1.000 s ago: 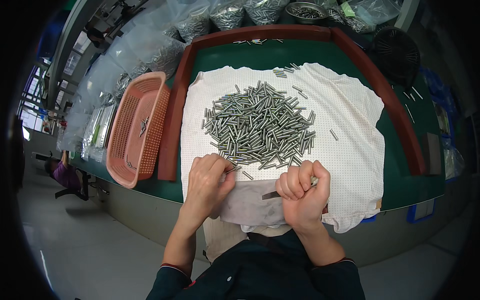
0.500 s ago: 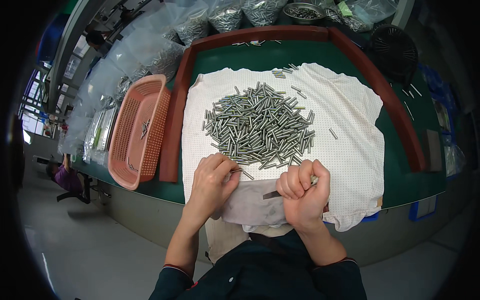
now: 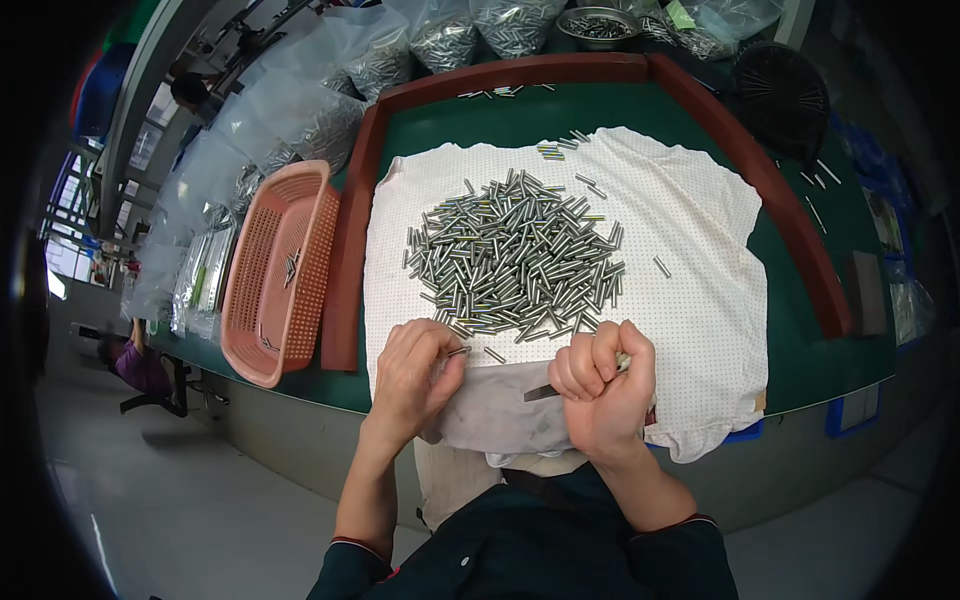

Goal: Inspecting and cleaning small metal pins on a workbench tray using a cloth.

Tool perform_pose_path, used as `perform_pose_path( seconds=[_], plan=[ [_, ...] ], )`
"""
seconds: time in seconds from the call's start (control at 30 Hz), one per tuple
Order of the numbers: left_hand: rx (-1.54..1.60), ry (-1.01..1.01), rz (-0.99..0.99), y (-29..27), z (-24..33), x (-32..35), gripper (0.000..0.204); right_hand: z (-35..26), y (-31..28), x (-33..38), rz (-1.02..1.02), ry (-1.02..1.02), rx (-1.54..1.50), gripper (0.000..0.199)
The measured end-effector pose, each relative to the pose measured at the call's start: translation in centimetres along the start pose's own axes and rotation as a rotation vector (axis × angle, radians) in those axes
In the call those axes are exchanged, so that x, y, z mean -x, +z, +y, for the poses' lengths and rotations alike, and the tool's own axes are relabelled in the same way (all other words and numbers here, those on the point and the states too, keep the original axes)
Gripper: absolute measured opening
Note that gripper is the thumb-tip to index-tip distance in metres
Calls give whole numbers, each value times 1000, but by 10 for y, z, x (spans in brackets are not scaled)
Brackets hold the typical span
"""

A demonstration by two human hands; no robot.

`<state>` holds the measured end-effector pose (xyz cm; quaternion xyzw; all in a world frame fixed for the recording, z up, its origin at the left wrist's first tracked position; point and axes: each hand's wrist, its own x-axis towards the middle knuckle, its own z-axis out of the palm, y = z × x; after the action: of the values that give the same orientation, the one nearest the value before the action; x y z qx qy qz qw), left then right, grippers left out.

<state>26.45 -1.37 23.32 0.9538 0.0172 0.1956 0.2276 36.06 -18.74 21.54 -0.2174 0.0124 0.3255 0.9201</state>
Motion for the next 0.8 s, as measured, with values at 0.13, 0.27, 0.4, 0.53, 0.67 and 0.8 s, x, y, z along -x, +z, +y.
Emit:
perform_pose_path(
  seconds=[0.13,0.27,0.4,0.53,0.67,0.8],
  plan=[
    [219,-87,38,-1,-3,12,15,-1,-2,0,-5,-5,4,39],
    [473,-323,42,-2,-2,24,13,-1,-1,0,-13,-5,-4,39],
    [993,-649,178,-1,-2,31,20,1,0,0,-11,-7,-3,39],
    [1124,-728,146,-10,-7,35,23,1,-2,0,-13,-9,-1,39],
    [1563,-878,149,-17,-11,32,23,0,-1,0,-8,-9,0,39],
    [1794,-971,173,-16,-16,34,22,1,1,0,12,-9,-3,39]
  ],
)
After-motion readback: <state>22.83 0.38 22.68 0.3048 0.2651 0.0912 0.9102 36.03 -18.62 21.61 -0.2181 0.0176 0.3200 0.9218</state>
